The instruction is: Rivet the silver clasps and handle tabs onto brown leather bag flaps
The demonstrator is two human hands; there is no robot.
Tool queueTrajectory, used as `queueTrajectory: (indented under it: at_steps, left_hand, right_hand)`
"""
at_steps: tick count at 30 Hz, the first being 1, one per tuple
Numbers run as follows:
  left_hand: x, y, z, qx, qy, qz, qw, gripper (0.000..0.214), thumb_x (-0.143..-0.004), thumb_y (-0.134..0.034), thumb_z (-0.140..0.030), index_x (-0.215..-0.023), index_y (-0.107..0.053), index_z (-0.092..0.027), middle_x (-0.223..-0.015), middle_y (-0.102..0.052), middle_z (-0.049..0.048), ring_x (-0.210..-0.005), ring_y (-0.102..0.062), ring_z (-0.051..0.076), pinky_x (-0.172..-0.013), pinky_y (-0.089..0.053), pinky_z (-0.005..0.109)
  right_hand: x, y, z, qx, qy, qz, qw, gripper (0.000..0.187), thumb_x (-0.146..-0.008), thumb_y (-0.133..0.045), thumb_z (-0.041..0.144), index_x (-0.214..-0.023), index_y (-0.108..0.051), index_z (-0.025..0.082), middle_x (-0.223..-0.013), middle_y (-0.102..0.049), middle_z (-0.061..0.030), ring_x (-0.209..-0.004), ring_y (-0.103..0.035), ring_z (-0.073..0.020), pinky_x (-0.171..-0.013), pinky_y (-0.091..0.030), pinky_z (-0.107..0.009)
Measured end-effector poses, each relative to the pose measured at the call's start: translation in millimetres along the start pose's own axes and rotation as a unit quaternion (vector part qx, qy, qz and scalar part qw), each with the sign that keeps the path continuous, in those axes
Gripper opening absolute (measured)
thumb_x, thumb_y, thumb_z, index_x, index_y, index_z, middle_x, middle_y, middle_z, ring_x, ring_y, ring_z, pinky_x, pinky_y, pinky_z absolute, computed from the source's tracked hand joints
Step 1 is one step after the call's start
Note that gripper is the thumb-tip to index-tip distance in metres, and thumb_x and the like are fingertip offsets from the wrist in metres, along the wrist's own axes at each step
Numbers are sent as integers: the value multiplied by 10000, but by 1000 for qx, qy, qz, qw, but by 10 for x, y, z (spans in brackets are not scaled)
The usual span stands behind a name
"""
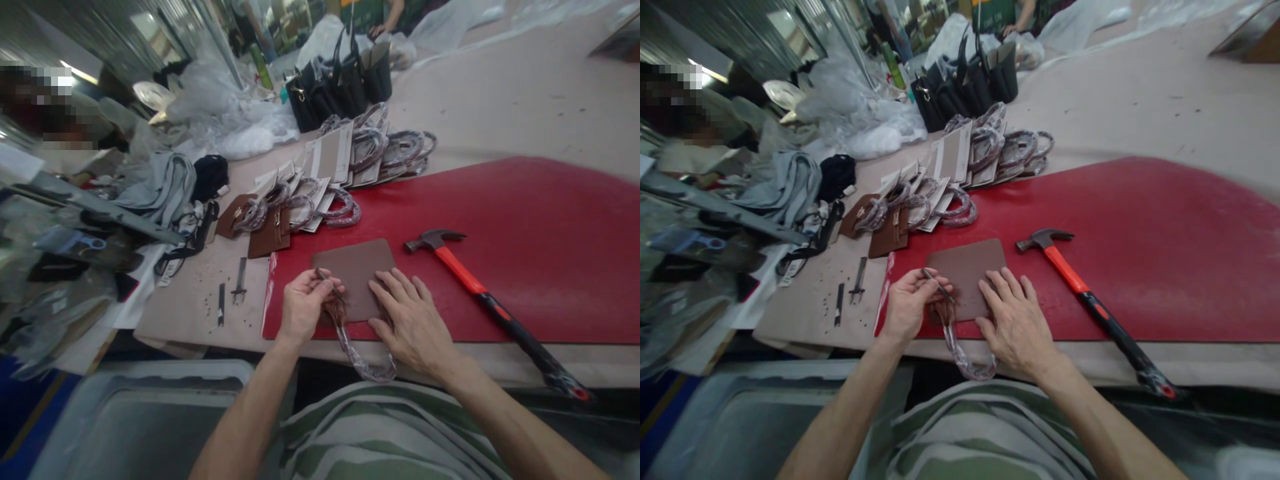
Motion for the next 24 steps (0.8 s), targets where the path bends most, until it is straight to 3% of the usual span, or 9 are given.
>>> queueTrajectory:
  at_steps: [3,8,24]
  left_hand:
    - [47,-196,104,-26,-39,18,999,388,-811,-764,-472,-939,-571,-160,-892,-756,83,-799,-762,214,-745,-640,331]
    - [82,-214,115,-80,-78,32,993,271,-919,-662,-428,-937,-563,-176,-909,-760,77,-827,-756,197,-810,-639,346]
    - [145,-301,89,-166,-172,34,970,57,-949,-568,-215,-926,-600,-174,-874,-761,41,-774,-745,145,-758,-609,255]
  right_hand:
    - [-2,-1,2,0,-3,8,1000,538,-942,-556,362,-1439,-538,156,-1549,-447,-121,-1459,-318,-336,-1198,-253,-545]
    - [-6,19,7,-8,-7,8,1000,532,-942,-550,358,-1434,-541,157,-1546,-451,-121,-1459,-320,-339,-1195,-253,-540]
    - [2,-8,-13,-25,-11,16,1000,544,-944,-548,367,-1441,-538,147,-1562,-431,-122,-1470,-300,-344,-1205,-236,-562]
Point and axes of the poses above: each hand's wrist, its own x-axis away from the middle knuckle, its own y-axis out of the back of the hand, z = x × y, the point moved 6 cm from there along -x, towards the middle knuckle
